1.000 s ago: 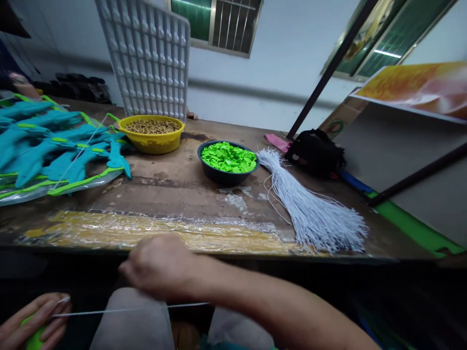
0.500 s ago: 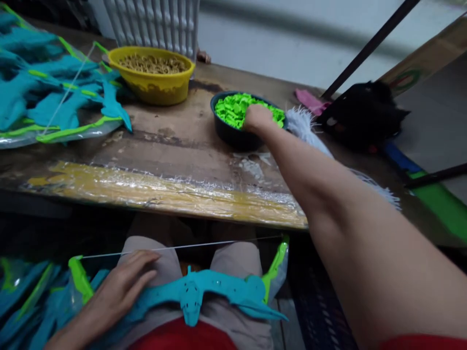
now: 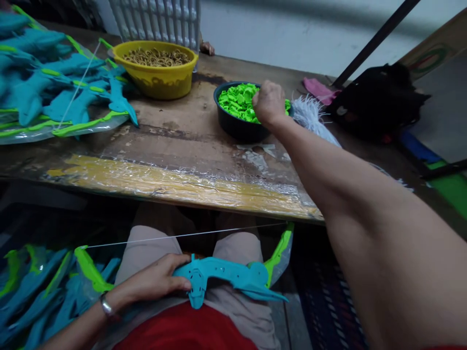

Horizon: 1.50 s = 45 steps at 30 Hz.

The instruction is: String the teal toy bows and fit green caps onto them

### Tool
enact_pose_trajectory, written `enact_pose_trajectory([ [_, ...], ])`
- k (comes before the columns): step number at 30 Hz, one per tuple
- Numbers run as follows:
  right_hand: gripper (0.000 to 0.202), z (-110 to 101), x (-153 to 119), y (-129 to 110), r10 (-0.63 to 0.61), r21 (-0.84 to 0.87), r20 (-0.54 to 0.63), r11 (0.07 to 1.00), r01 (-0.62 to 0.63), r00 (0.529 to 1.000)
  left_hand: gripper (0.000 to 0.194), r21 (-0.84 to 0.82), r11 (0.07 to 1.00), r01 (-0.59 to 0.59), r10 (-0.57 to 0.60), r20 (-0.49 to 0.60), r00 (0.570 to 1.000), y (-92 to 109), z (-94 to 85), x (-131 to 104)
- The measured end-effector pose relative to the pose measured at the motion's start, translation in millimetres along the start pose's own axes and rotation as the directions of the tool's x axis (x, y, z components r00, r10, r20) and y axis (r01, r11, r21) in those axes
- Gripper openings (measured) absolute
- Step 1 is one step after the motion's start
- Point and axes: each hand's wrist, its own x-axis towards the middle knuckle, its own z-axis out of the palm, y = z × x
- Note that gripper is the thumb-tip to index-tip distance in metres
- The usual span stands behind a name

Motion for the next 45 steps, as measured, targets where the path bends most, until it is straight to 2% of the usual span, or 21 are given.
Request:
enact_pose_trajectory([
  [2, 0.054, -3.8, -26.3, -12.9, -0.035, 0.097, -0.042, 0.995, 0.039, 0.999, 0.021, -0.011, 1.0, -0.023, 0.022, -0.056, 0.998, 2.7, 0.7, -12.3],
  [4, 0.035, -6.2, -63.6, -22.3, -0.066, 0.195, -0.011, 0.978, 0.067, 0.998, 0.025, -0.028, 0.999, -0.027, 0.022, -0.153, 0.988, 2.4, 0.5, -30.5],
  [6, 0.006, -7.5, -110.2, -24.4, -0.087, 0.33, 0.114, 0.943, 0.045, 0.99, 0.033, -0.069, 0.998, -0.014, -0.005, -0.273, 0.962, 1.8, -1.1, -48.9],
  [7, 0.002, -8.0, -135.1, -22.7, -0.093, 0.469, 0.222, 0.883, -0.022, 0.971, 0.037, -0.096, 0.995, -0.013, -0.018, -0.317, 0.948, 2.4, -2.6, -56.4],
  [8, 0.003, -8.3, -159.8, -19.6, -0.118, 0.57, 0.312, 0.817, -0.086, 0.943, 0.039, -0.121, 0.992, -0.019, -0.024, -0.34, 0.94, 4.0, -4.5, -62.0],
  [10, 0.014, -9.0, -205.4, -12.3, -0.168, 0.65, 0.422, 0.741, -0.168, 0.891, 0.039, -0.155, 0.986, -0.056, -0.002, -0.352, 0.936, 11.2, -9.6, -67.2],
  [13, 0.023, -9.1, -257.6, -6.6, -0.21, 0.675, 0.422, 0.723, -0.15, 0.882, 0.037, -0.174, 0.977, -0.124, 0.05, -0.377, 0.925, 30.9, -18.5, -61.5],
  [16, 0.014, -3.4, -288.6, -8.1, -0.295, 0.693, 0.358, 0.72, -0.04, 0.886, 0.037, -0.216, 0.96, -0.176, 0.072, -0.419, 0.905, 57.2, -24.2, -47.8],
  [19, 0.014, 12.3, -302.5, -8.8, -0.367, 0.635, 0.176, 0.751, 0.179, 0.913, 0.039, -0.288, 0.918, -0.271, 0.122, -0.445, 0.887, 84.9, -22.6, -34.7],
  [21, 0.016, 25.5, -305.8, -7.1, -0.384, 0.587, 0.038, 0.755, 0.29, 0.923, 0.04, -0.334, 0.872, -0.359, 0.169, -0.483, 0.859, 100.5, -17.3, -28.6],
  [25, 0.017, 44.1, -308.0, -3.3, -0.342, 0.617, -0.107, 0.714, 0.332, 0.934, 0.04, -0.327, 0.826, -0.459, 0.226, -0.553, 0.802, 118.1, -4.0, -23.3],
  [28, 0.017, 46.1, -310.7, -3.2, -0.373, 0.536, -0.193, 0.735, 0.416, 0.908, 0.035, -0.317, 0.809, -0.495, 0.244, -0.585, 0.773, 123.4, 2.6, -23.8],
  [32, 0.021, 43.2, -313.7, -6.0, -0.433, 0.422, -0.248, 0.757, 0.499, 0.866, 0.032, -0.362, 0.756, -0.545, 0.265, -0.593, 0.76, 127.4, 7.4, -25.6],
  [36, 0.02, 43.6, -314.2, -8.0, -0.46, 0.311, -0.305, 0.779, 0.544, 0.834, 0.036, -0.346, 0.775, -0.529, 0.252, -0.599, 0.76, 128.2, 11.5, -25.5],
  [39, 0.015, 43.8, -314.5, -8.6, -0.472, 0.227, -0.342, 0.798, 0.559, 0.812, 0.041, -0.343, 0.759, -0.554, 0.262, -0.618, 0.741, 128.5, 14.3, -24.8],
  [42, 0.014, 42.5, -314.6, -10.4, -0.491, 0.186, -0.36, 0.796, 0.576, 0.794, 0.043, -0.333, 0.752, -0.569, 0.275, -0.626, 0.73, 128.3, 16.1, -24.0],
  [45, 0.015, 42.6, -314.0, -12.6, -0.506, 0.172, -0.361, 0.789, 0.589, 0.783, 0.043, -0.334, 0.765, -0.551, 0.261, -0.622, 0.739, 126.4, 16.6, -22.9],
])
